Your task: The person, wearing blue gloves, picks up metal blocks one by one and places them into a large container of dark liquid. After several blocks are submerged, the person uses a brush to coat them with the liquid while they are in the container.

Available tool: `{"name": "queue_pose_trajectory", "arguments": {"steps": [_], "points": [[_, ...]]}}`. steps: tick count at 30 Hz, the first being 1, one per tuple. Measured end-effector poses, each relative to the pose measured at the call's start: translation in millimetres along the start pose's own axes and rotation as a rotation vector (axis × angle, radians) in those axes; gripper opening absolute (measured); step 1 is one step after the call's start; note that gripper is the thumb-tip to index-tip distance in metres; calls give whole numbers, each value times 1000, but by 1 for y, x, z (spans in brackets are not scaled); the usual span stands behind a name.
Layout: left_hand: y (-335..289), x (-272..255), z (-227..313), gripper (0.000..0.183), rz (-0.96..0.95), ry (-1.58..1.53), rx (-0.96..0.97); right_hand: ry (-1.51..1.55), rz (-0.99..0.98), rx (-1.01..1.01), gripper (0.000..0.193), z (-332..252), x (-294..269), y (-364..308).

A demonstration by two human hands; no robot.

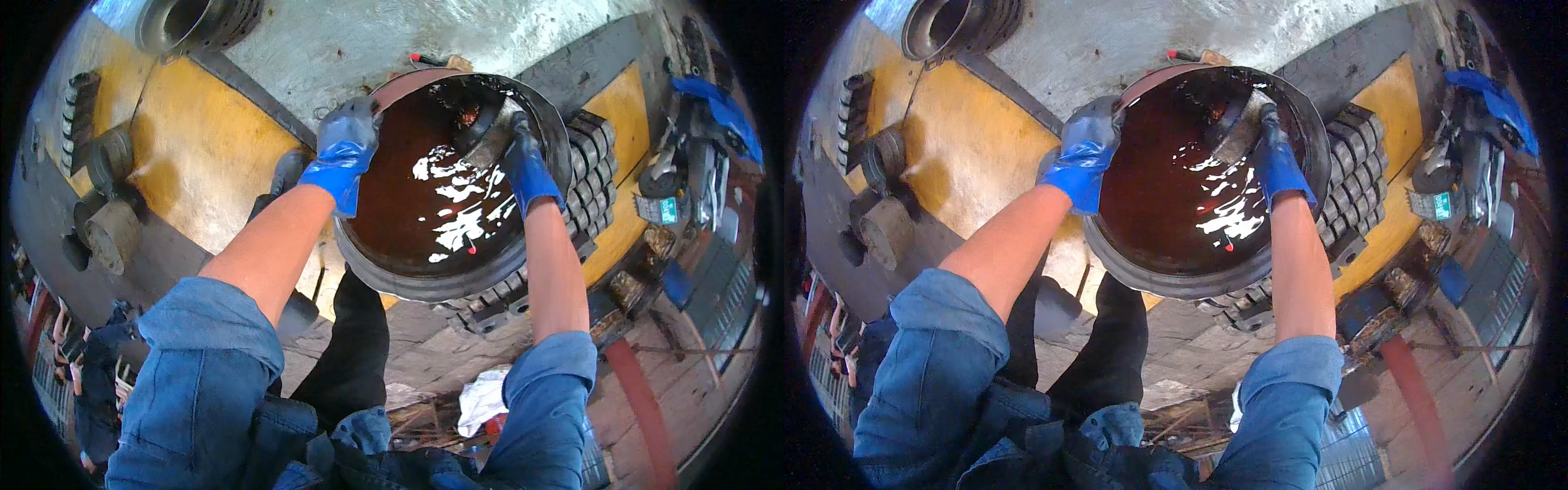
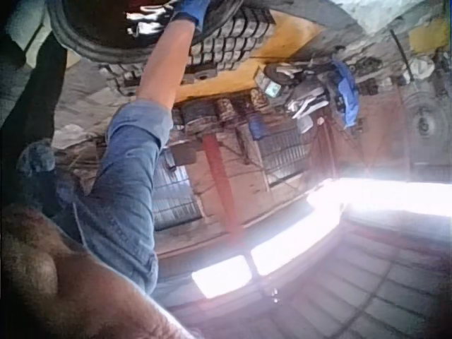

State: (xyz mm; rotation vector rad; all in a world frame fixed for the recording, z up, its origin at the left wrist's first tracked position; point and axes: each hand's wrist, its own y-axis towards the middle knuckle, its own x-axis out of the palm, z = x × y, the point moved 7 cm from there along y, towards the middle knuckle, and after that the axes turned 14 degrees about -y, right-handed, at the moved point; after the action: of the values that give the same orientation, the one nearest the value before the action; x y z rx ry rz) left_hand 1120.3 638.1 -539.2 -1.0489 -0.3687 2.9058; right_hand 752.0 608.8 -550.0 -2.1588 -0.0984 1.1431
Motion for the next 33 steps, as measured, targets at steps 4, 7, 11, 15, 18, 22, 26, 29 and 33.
{"name": "queue_pose_trajectory", "arguments": {"steps": [4,7,11,15,18,22,26,29,33], "points": [[-2,-1,4,28,13,31,-2,-34,10,132,58,27,-20,-12],[-1,-1,6,30,18,57,27,571,-46,159,59,55,-6,-19],[0,13,-9,27,-51,12,-109,843,-3,325,44,115,-5,-45],[-24,41,-53,40,-68,-873,-806,746,-40,169,46,166,-15,-132],[6,13,-11,29,-43,165,16,829,0,146,50,207,-5,-197],[3,9,5,33,-281,368,8,1111,16,374,52,256,36,-263],[-11,-19,34,41,-360,358,-136,942,-17,284,54,257,48,-284],[-25,-36,49,48,-424,266,-103,1119,-46,345,52,255,54,-282],[-32,-45,43,53,-455,94,-162,979,-44,199,51,252,50,-263]]}}
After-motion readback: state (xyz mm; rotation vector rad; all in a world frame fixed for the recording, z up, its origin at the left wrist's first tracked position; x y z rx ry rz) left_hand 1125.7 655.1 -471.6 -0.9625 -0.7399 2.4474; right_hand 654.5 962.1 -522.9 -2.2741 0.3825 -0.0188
